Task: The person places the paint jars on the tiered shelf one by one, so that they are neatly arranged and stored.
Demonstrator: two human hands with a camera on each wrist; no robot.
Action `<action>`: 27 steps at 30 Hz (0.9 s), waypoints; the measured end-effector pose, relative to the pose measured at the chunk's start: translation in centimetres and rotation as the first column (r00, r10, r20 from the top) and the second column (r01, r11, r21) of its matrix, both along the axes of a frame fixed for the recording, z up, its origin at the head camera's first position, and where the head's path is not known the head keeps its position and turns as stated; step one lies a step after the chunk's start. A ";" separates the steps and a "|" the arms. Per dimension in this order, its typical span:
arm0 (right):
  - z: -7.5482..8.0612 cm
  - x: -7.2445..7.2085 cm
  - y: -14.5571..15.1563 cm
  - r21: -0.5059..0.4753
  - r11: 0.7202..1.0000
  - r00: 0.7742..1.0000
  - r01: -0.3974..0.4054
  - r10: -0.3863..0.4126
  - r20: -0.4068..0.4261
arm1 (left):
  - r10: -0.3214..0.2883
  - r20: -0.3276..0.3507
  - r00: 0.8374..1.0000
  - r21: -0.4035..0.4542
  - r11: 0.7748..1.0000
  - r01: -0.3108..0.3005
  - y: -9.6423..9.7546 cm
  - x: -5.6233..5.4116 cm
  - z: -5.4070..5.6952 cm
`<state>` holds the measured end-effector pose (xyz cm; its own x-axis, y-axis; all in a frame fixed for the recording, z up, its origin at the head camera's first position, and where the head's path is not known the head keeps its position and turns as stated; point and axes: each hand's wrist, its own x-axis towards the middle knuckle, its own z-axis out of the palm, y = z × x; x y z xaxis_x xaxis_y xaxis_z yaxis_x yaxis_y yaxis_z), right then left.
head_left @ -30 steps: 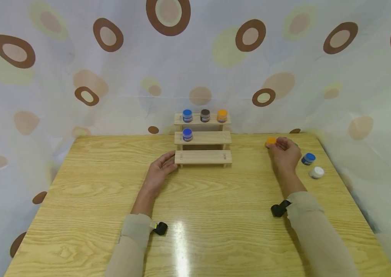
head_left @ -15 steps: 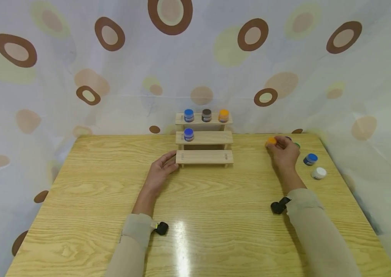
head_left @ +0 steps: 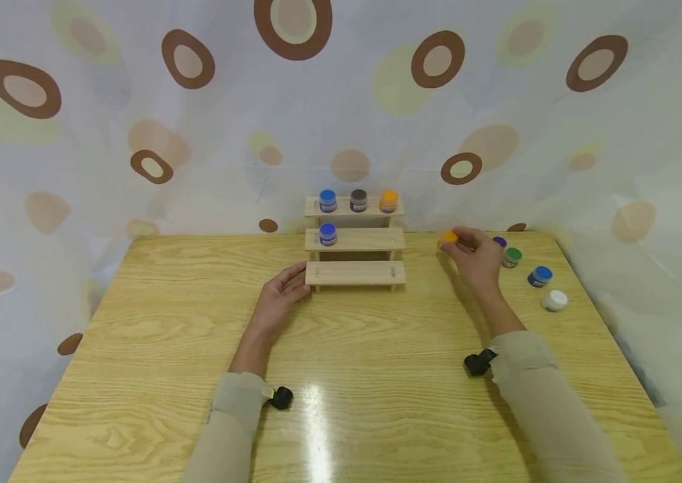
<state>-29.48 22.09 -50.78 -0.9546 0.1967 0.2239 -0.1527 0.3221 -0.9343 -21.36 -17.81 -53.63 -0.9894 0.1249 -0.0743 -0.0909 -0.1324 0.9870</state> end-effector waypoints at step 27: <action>5.1 0.9 -9.0 -0.058 0.967 0.966 -0.249 0.244 -0.086 | -0.001 0.010 1.000 0.009 1.000 0.001 0.2 0.2 0.2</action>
<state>-28.54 13.09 -45.67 -0.9556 -0.0255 0.2935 -0.2924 0.2018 -0.9347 -21.19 -17.61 -53.39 -0.9885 0.1264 -0.0833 -0.1010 -0.1412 0.9848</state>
